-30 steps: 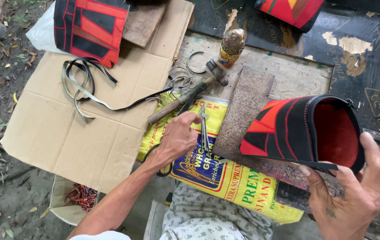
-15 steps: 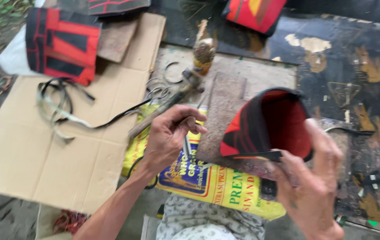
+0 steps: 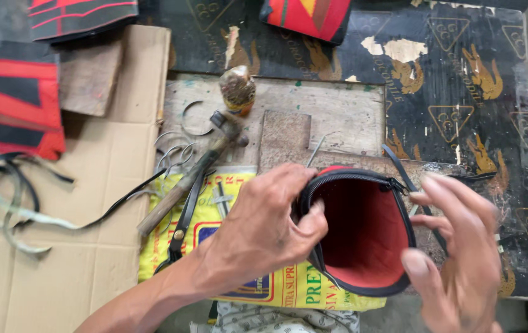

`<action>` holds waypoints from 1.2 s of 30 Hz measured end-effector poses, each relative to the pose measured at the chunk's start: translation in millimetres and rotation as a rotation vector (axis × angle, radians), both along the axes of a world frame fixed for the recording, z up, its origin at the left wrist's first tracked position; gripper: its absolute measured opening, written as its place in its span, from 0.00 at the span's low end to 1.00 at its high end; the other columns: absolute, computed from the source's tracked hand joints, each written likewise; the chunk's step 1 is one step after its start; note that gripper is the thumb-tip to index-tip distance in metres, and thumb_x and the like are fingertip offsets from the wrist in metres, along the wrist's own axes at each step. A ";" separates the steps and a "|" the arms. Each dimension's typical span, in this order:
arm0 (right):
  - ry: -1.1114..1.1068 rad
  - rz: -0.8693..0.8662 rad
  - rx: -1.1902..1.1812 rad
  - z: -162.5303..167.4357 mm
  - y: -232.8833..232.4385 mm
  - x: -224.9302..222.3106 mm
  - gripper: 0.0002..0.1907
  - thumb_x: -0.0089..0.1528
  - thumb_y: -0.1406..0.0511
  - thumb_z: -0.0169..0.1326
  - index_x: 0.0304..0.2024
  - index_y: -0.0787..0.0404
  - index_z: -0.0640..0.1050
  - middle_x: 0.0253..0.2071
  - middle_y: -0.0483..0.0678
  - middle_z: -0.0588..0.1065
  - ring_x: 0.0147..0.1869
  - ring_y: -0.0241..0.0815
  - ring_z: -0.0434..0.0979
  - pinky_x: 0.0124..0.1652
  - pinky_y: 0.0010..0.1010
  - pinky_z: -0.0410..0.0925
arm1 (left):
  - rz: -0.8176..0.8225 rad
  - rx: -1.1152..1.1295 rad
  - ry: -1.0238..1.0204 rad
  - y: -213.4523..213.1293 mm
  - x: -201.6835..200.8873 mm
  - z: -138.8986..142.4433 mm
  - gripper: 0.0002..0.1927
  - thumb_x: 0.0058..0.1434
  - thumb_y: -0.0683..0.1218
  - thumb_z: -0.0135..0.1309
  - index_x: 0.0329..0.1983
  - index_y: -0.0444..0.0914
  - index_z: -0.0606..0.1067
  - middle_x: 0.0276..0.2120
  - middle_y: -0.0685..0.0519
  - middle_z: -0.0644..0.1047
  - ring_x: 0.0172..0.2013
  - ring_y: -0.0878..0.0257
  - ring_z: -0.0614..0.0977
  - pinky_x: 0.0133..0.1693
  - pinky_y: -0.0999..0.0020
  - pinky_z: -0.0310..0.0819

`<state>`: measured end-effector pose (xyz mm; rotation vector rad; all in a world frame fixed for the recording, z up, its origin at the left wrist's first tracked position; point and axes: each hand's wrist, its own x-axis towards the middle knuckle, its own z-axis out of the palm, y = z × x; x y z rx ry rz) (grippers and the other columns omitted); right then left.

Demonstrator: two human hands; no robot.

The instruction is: The person folds and presses the edges of a red and black leather shoe upper on a work table, aligning its panels and trimming a leather strip with scissors. They then turn the piece right-side out and hammer along its seams with a mallet.

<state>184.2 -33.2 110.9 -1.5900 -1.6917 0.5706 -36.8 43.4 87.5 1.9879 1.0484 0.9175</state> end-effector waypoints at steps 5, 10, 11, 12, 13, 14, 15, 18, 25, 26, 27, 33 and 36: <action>-0.026 0.077 -0.259 -5.6 38.2 18.8 0.24 0.66 0.65 0.49 0.64 0.64 0.73 0.55 0.52 0.76 0.55 0.42 0.77 0.54 0.30 0.67 | -0.121 -0.153 0.016 12.1 1.7 -0.8 0.19 0.60 0.44 0.56 0.51 0.28 0.76 0.42 0.39 0.79 0.41 0.45 0.83 0.43 0.58 0.80; 0.096 0.113 -0.336 -7.6 37.9 10.7 0.23 0.64 0.67 0.50 0.63 0.64 0.74 0.57 0.51 0.77 0.57 0.40 0.78 0.52 0.29 0.69 | -0.113 0.016 0.049 32.3 -13.4 18.5 0.20 0.61 0.48 0.60 0.48 0.28 0.74 0.41 0.37 0.79 0.40 0.43 0.83 0.41 0.56 0.78; 0.114 0.062 -0.384 -7.6 37.0 8.0 0.23 0.64 0.67 0.50 0.62 0.62 0.74 0.56 0.50 0.77 0.52 0.38 0.78 0.46 0.28 0.70 | -0.107 0.082 0.027 35.2 -19.7 26.0 0.20 0.60 0.49 0.61 0.47 0.28 0.74 0.40 0.37 0.79 0.40 0.43 0.83 0.42 0.56 0.78; 0.136 0.012 -0.438 -7.8 35.7 4.9 0.23 0.63 0.67 0.50 0.62 0.61 0.74 0.55 0.48 0.77 0.48 0.37 0.78 0.41 0.27 0.70 | -0.056 -0.119 0.040 35.9 -26.2 34.4 0.16 0.62 0.47 0.56 0.47 0.30 0.76 0.38 0.40 0.80 0.38 0.47 0.84 0.39 0.58 0.79; 0.158 -0.034 -0.492 -8.3 34.8 1.9 0.23 0.62 0.67 0.51 0.61 0.60 0.75 0.55 0.47 0.77 0.44 0.36 0.78 0.35 0.26 0.71 | -0.002 -0.320 0.057 36.7 -32.5 41.7 0.14 0.64 0.45 0.52 0.48 0.33 0.78 0.36 0.43 0.82 0.36 0.52 0.85 0.37 0.61 0.81; 0.165 -0.058 -0.505 -9.2 34.6 -0.8 0.23 0.62 0.67 0.51 0.61 0.59 0.75 0.53 0.46 0.77 0.41 0.37 0.77 0.35 0.27 0.71 | 0.055 -0.509 0.075 36.9 -36.0 47.5 0.14 0.65 0.43 0.48 0.49 0.35 0.79 0.34 0.46 0.83 0.33 0.56 0.85 0.35 0.63 0.82; 0.174 -0.082 -0.516 -10.2 34.2 -3.7 0.23 0.62 0.67 0.52 0.61 0.58 0.76 0.51 0.46 0.77 0.38 0.37 0.76 0.35 0.27 0.71 | 0.023 -0.660 0.038 33.9 -36.6 52.0 0.14 0.64 0.43 0.50 0.51 0.36 0.77 0.33 0.46 0.84 0.32 0.54 0.86 0.34 0.63 0.82; 0.172 -0.092 -0.535 -13.1 33.6 -8.6 0.25 0.63 0.65 0.52 0.64 0.58 0.75 0.48 0.47 0.76 0.37 0.39 0.74 0.37 0.29 0.70 | -0.149 -0.719 0.051 19.4 -27.2 53.6 0.13 0.62 0.41 0.54 0.50 0.35 0.76 0.31 0.41 0.83 0.30 0.48 0.85 0.33 0.60 0.79; 0.263 0.070 -0.627 -37.1 40.4 4.1 0.30 0.66 0.58 0.51 0.71 0.53 0.68 0.50 0.50 0.73 0.46 0.42 0.72 0.50 0.33 0.66 | -0.355 -0.490 0.510 32.2 41.2 -21.3 0.06 0.53 0.39 0.53 0.28 0.28 0.75 0.34 0.27 0.78 0.39 0.35 0.82 0.40 0.48 0.79; 0.297 0.060 -0.596 -42.3 37.7 2.8 0.29 0.67 0.58 0.50 0.71 0.54 0.67 0.52 0.49 0.73 0.49 0.41 0.72 0.51 0.32 0.65 | -0.329 -0.601 0.540 36.2 51.2 -35.3 0.06 0.53 0.39 0.54 0.28 0.28 0.75 0.34 0.27 0.78 0.39 0.35 0.82 0.40 0.48 0.79; 0.325 0.058 -0.546 -47.7 39.3 1.9 0.29 0.67 0.59 0.50 0.71 0.55 0.67 0.54 0.49 0.73 0.52 0.40 0.72 0.53 0.31 0.65 | -0.311 -0.614 0.568 37.3 60.4 -48.1 0.06 0.53 0.39 0.54 0.28 0.28 0.75 0.34 0.27 0.78 0.39 0.36 0.82 0.40 0.48 0.79; 0.350 -0.097 -0.624 -51.1 31.2 -13.2 0.28 0.64 0.61 0.51 0.68 0.54 0.70 0.48 0.47 0.73 0.45 0.40 0.71 0.47 0.30 0.66 | -0.294 -0.646 0.766 15.0 83.8 -120.9 0.06 0.54 0.39 0.54 0.29 0.28 0.75 0.34 0.28 0.78 0.40 0.36 0.82 0.41 0.48 0.79; 0.340 -0.104 -0.591 -38.5 28.0 -12.4 0.28 0.64 0.64 0.51 0.68 0.54 0.71 0.43 0.48 0.72 0.43 0.40 0.71 0.45 0.29 0.66 | -0.327 -0.633 0.774 5.0 91.1 -142.7 0.07 0.54 0.39 0.54 0.29 0.28 0.75 0.35 0.28 0.78 0.40 0.36 0.82 0.42 0.48 0.79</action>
